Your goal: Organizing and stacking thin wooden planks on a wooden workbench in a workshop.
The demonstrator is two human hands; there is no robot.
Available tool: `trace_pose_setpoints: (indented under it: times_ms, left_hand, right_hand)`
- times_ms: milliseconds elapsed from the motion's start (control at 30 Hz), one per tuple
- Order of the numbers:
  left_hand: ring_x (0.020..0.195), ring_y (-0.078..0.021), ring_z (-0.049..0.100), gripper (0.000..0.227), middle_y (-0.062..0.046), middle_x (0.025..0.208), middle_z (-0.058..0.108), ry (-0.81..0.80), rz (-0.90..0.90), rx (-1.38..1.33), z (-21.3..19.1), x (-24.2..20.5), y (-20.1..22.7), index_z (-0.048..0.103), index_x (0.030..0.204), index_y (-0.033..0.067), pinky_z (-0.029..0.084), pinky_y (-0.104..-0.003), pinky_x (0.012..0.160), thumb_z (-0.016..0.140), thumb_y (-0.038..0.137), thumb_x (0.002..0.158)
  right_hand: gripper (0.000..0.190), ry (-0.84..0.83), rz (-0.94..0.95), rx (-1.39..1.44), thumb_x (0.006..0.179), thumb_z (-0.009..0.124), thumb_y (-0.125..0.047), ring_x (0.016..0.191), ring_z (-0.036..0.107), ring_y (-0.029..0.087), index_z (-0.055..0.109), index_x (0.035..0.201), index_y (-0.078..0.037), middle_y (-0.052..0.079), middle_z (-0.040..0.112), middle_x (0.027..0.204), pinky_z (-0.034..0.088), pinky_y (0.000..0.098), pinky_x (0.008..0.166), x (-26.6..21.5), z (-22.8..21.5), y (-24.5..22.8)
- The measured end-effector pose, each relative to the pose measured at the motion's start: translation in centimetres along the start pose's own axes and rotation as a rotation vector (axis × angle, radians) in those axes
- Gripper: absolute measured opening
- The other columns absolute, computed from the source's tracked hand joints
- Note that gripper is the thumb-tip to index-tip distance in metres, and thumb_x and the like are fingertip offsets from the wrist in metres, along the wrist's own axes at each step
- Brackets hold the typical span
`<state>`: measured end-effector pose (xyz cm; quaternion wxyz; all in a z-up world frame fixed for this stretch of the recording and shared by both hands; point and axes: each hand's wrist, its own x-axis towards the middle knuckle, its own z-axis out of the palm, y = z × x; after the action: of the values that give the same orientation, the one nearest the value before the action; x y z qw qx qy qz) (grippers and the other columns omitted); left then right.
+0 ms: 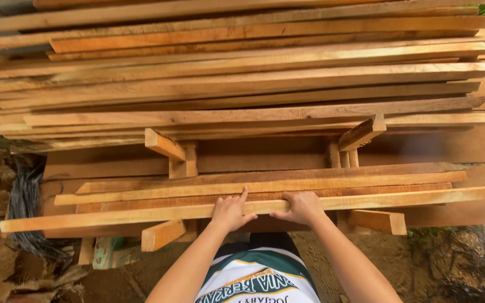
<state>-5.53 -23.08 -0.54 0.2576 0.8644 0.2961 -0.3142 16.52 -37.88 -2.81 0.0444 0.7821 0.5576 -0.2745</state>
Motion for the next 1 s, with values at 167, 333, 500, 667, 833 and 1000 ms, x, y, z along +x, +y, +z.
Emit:
trace_pose_setpoints:
  times_ms: [167,333,500,667,833,1000]
  left_hand:
    - [0.124,-0.0294,0.061,0.094,-0.008,0.131,0.066,0.038,0.029,-0.014,0.4,0.3,-0.5,0.022,0.164,0.0135,0.043,-0.05,0.1,0.058,0.062,0.092]
    - [0.129,-0.0287,0.058,0.099,-0.008,0.136,0.063,0.025,0.011,-0.071,0.2,0.3,-0.8,0.02,0.164,0.0138,0.042,-0.048,0.102,0.061,0.063,0.09]
    - [0.121,-0.0235,0.062,0.037,0.003,0.121,0.07,0.105,0.005,-0.271,0.7,-0.5,-1.4,0.068,0.122,0.0245,0.043,-0.041,0.101,0.072,0.039,0.088]
    - [0.128,-0.0221,0.057,0.046,0.003,0.129,0.064,0.142,0.017,-0.234,2.4,-0.7,-0.9,0.057,0.131,0.0244,0.04,-0.042,0.105,0.072,0.035,0.089]
    - [0.133,-0.0172,0.05,0.055,0.007,0.136,0.06,0.18,-0.004,-0.219,3.3,-0.3,-0.9,0.056,0.14,0.0243,0.033,-0.04,0.11,0.074,0.032,0.089]
    - [0.128,-0.0198,0.047,0.053,0.002,0.129,0.054,0.347,0.05,-0.104,4.7,-0.6,-0.4,0.056,0.14,0.0213,0.031,-0.041,0.109,0.073,0.023,0.09]
  right_hand:
    - [0.066,-0.014,-0.041,-0.018,0.071,0.056,-0.089,0.088,0.077,0.028,0.067,0.096,-0.029,0.006,0.077,0.083,0.058,0.0425,0.08,0.1,0.1,0.2]
    - [0.063,0.063,-0.061,0.004,0.073,0.06,-0.085,0.089,0.077,0.024,0.066,0.1,-0.029,0.003,0.077,0.084,0.057,0.0387,0.08,-0.7,0.3,0.2]
    - [0.046,0.247,-0.14,0.066,0.08,0.074,-0.06,0.102,0.069,0.019,0.059,0.106,-0.025,-0.001,0.07,0.096,0.049,0.0327,0.085,-1.7,2.3,0.2]
    - [0.052,0.314,-0.127,0.042,0.087,0.067,-0.064,0.108,0.058,0.016,0.062,0.124,-0.028,-0.005,0.06,0.105,0.04,0.0342,0.097,-3.2,2.9,-0.9]
    - [0.054,0.299,-0.123,0.029,0.092,0.06,-0.064,0.118,0.052,0.016,0.06,0.132,-0.027,-0.006,0.058,0.116,0.034,0.0361,0.104,-2.8,4.2,-0.8]
    - [0.051,0.365,-0.125,-0.016,0.092,0.066,-0.055,0.118,0.048,0.019,0.059,0.132,-0.025,-0.001,0.054,0.117,0.027,0.0384,0.103,-2.5,4.4,-1.1]
